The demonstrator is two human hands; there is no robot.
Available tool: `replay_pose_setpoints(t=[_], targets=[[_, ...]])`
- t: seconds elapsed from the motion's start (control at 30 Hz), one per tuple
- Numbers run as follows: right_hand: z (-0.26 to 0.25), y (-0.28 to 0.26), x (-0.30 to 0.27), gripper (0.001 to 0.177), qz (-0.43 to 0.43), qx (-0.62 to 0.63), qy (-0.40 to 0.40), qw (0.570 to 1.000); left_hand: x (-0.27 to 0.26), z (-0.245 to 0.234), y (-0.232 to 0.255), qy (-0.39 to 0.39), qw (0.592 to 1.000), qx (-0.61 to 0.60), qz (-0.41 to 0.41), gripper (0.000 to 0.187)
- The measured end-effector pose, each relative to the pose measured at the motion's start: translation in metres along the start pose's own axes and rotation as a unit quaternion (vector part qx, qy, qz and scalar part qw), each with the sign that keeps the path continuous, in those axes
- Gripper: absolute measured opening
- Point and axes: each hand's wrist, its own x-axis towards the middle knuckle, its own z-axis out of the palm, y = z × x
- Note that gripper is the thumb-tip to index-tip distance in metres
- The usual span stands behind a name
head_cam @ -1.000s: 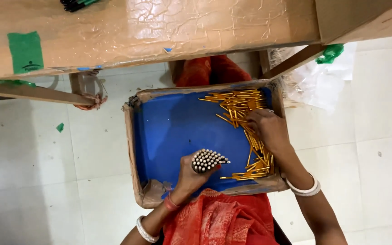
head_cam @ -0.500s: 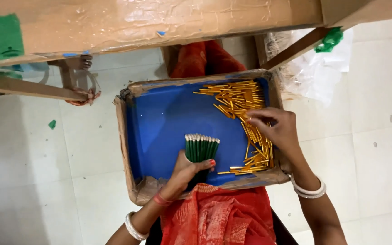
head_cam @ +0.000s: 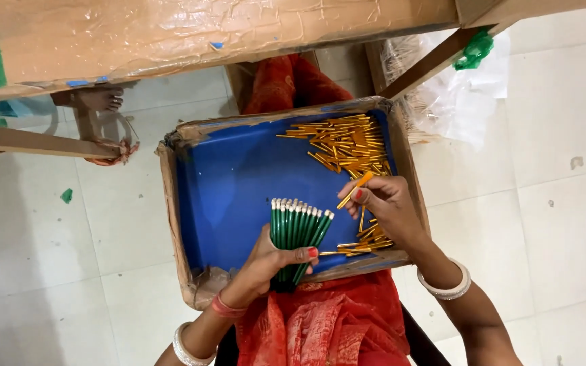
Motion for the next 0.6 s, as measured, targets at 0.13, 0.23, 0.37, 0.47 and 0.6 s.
replay_pose_setpoints(t=[0.13, 0.23, 0.37, 0.47, 0.6], targets=[[0.008, -0.006, -0.005, 0.027, 0.016, -0.029, 0.009, 0.999, 0.000, -0.001, 0.004, -0.008, 1.000, -0.011, 0.017, 0.027], [0.011, -0.009, -0.005, 0.026, 0.029, -0.042, 0.014, 0.999, 0.002, 0.000, 0.010, 0.002, 1.000, 0.011, 0.001, 0.027], [0.012, -0.006, -0.003, 0.026, 0.013, -0.027, 0.006, 1.000, 0.004, -0.002, 0.015, 0.022, 0.995, 0.094, 0.009, 0.022], [0.013, -0.004, -0.002, 0.025, 0.024, -0.021, 0.018, 0.999, 0.009, -0.006, 0.013, 0.038, 0.984, 0.171, 0.034, 0.019], [0.014, 0.004, -0.001, 0.025, 0.041, 0.042, 0.041, 0.997, 0.015, -0.012, 0.006, 0.048, 0.981, 0.182, 0.055, 0.015]])
